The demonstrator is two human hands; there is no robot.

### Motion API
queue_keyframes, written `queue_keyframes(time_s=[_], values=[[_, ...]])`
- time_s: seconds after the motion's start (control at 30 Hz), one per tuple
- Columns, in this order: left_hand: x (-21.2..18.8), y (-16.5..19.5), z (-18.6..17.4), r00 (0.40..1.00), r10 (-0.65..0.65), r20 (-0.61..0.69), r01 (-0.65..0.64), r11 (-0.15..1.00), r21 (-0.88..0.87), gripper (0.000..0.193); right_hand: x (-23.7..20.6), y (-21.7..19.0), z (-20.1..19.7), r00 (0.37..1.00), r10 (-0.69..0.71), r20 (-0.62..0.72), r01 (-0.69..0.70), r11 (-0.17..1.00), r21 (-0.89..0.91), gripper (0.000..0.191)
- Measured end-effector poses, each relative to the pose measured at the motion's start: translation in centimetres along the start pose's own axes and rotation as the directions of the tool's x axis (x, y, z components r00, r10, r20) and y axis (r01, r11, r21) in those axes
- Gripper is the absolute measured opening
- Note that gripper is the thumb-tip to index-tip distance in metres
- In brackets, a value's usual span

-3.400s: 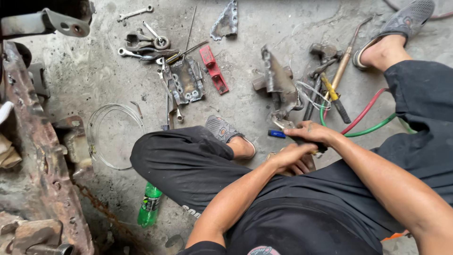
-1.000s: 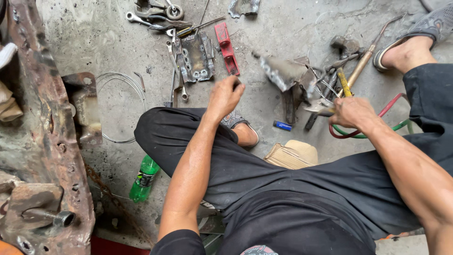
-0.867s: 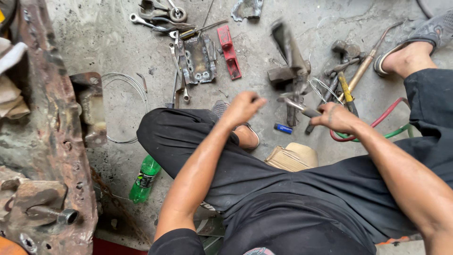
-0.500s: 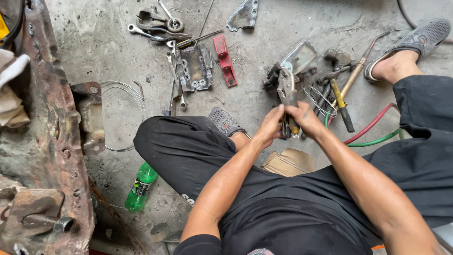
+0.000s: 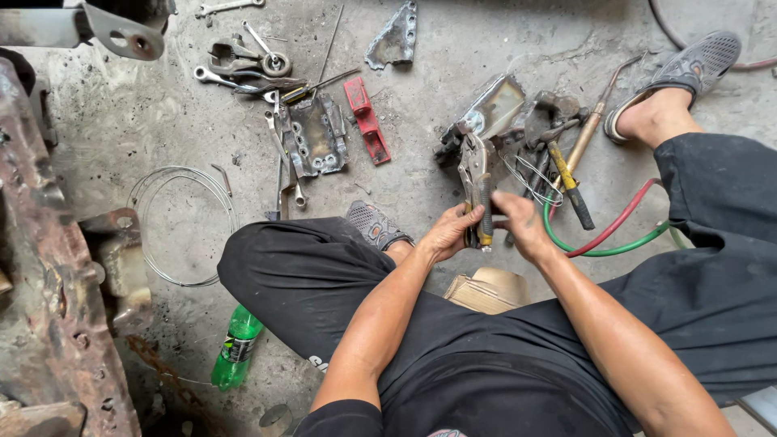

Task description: The person sits on the floor and uses pliers and a hammer to bend and shape a metal part. They repeatedly clamp the part with pliers and strike it with a hammer to adjust its form.

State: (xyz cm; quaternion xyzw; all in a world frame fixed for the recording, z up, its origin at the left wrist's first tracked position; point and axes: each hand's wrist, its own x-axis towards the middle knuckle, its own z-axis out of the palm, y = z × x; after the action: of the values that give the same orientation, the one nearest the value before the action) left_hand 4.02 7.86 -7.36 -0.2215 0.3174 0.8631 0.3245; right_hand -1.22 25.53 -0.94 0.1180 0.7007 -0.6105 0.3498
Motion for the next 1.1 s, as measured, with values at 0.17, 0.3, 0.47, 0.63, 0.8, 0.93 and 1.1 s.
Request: queue_keyframes(time_s=[0.17, 0.3, 0.47, 0.63, 0.8, 0.93, 1.1], values=[[0.7, 0.0, -0.5, 0.999, -0.005, 0.037, 0.005, 1.0, 0.01, 0.041, 3.4, 0.1, 1.1, 0.996, 0.064, 0.059, -0.06, 0.996, -0.061, 0.041], [0.5, 1.0, 0.6, 0.998, 0.069, -0.014, -0.067, 0.988, 0.138, 0.034, 4.1, -0.2, 1.1, 0.984, 0.01, 0.18, -0.049, 0.975, 0.215, 0.034], [-1.5, 2.9, 3.1, 0.995, 0.103, -0.009, -0.095, 0.942, 0.322, 0.034, 1.5, -2.2, -0.5, 0.955, -0.014, 0.296, -0.112, 0.908, 0.403, 0.039], [-3.2, 5.0, 3.4, 0.986, 0.163, -0.032, -0.134, 0.893, 0.43, 0.036, 1.9, -3.6, 1.0, 0.936, -0.119, 0.333, -0.047, 0.892, 0.449, 0.042], [-2.8, 10.5, 0.3, 0.903, 0.406, -0.137, -0.073, 0.462, 0.884, 0.032, 5.2, -3.5, 6.3, 0.9, -0.086, 0.427, -0.173, 0.83, 0.531, 0.044], [-3.0, 11.3, -1.6, 0.855, 0.486, -0.182, 0.207, 0.003, 0.978, 0.034, 5.8, -2.1, 10.7, 0.877, -0.002, 0.48, -0.352, 0.676, 0.647, 0.044], [-2.1, 8.9, -3.6, 0.874, 0.478, -0.089, 0.287, -0.36, 0.888, 0.017, 5.4, -0.7, 12.9, 0.845, 0.019, 0.534, -0.448, 0.57, 0.689, 0.048]])
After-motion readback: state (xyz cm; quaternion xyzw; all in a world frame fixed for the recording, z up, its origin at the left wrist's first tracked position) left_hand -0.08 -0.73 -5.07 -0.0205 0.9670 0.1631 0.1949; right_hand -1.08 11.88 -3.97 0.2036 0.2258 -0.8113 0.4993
